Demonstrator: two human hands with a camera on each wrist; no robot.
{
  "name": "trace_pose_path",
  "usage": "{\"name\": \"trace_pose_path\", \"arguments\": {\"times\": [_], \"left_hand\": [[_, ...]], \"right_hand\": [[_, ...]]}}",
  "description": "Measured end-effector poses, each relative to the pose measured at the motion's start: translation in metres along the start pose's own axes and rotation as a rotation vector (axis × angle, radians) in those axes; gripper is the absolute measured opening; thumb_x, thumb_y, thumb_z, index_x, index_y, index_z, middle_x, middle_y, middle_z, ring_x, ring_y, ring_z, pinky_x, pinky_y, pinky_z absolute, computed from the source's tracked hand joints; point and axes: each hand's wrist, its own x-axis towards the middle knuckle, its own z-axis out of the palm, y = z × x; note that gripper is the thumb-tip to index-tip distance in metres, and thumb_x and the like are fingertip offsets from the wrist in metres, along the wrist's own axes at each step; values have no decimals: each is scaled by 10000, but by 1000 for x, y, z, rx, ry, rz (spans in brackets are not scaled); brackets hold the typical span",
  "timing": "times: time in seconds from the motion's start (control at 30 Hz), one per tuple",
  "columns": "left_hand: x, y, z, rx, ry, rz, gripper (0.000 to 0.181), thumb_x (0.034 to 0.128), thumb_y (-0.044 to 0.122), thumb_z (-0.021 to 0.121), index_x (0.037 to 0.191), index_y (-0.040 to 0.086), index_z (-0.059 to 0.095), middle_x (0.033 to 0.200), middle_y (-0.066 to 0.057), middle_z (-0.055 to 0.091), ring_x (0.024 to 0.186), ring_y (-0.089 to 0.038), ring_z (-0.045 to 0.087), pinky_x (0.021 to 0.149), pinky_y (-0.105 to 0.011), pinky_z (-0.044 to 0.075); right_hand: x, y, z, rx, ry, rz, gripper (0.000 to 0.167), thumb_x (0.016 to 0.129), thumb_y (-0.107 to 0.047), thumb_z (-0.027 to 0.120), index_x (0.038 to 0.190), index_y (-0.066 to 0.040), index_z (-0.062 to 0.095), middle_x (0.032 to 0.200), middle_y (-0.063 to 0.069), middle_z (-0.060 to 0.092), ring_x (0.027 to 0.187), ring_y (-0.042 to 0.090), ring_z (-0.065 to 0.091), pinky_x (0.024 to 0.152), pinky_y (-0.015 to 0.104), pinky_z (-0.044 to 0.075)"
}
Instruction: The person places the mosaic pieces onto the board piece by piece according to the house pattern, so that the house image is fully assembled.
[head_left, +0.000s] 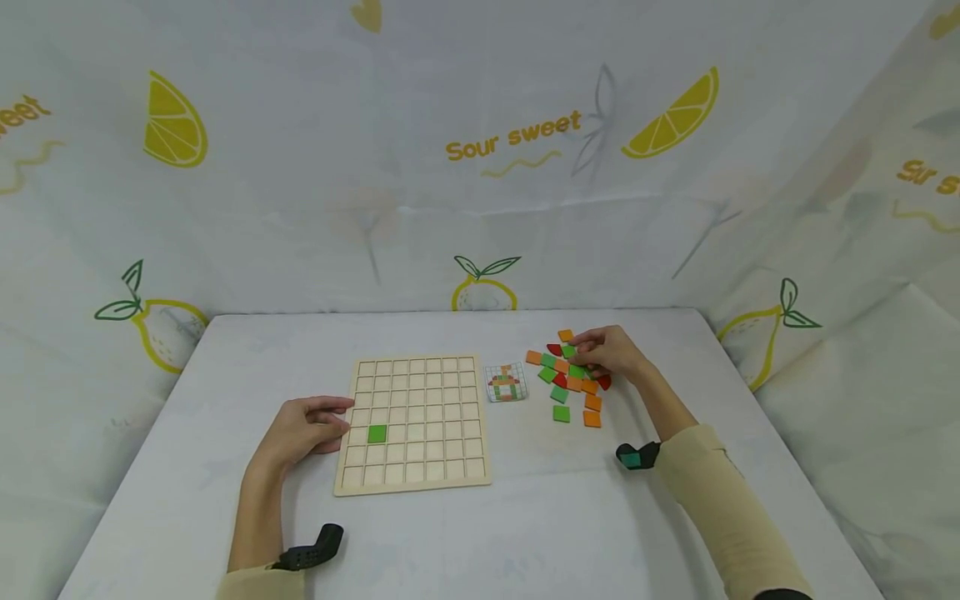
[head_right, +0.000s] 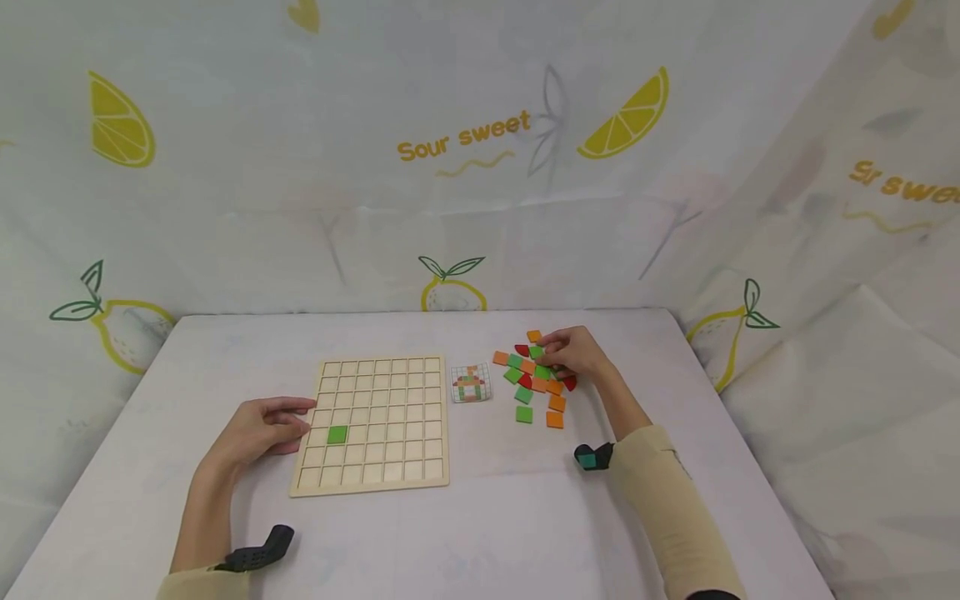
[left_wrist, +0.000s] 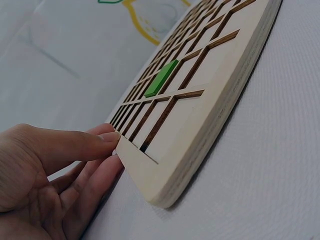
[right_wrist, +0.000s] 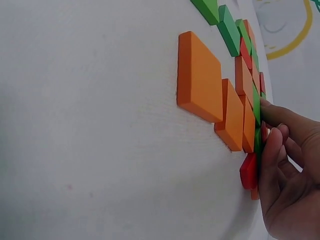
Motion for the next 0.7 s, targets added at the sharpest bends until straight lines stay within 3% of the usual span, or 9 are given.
{"name": "trace_pose_path", "arguments": {"times": [0.37, 0.7], "left_hand": [[0, 0, -1, -7, -3, -2, 496, 942, 33, 801, 1420, -12, 679, 993, -33, 764, 886, -85, 719, 737, -246, 664], [0, 0, 0, -2, 7, -6, 491, 943, 32, 801, 1417, -7, 681, 994, -37, 761, 886, -96, 720, 740, -241, 664]], "right_hand": [[3, 3, 2, -52, 26, 2, 422, 984, -225, 824, 1297, 35, 718, 874, -11, 620, 728, 130, 607, 628, 205, 594], [-1, 0, 2, -6, 39, -23, 446, 978, -252, 830, 1312, 19, 714, 937, 34, 650, 786, 159, 638, 664, 222, 622]]}}
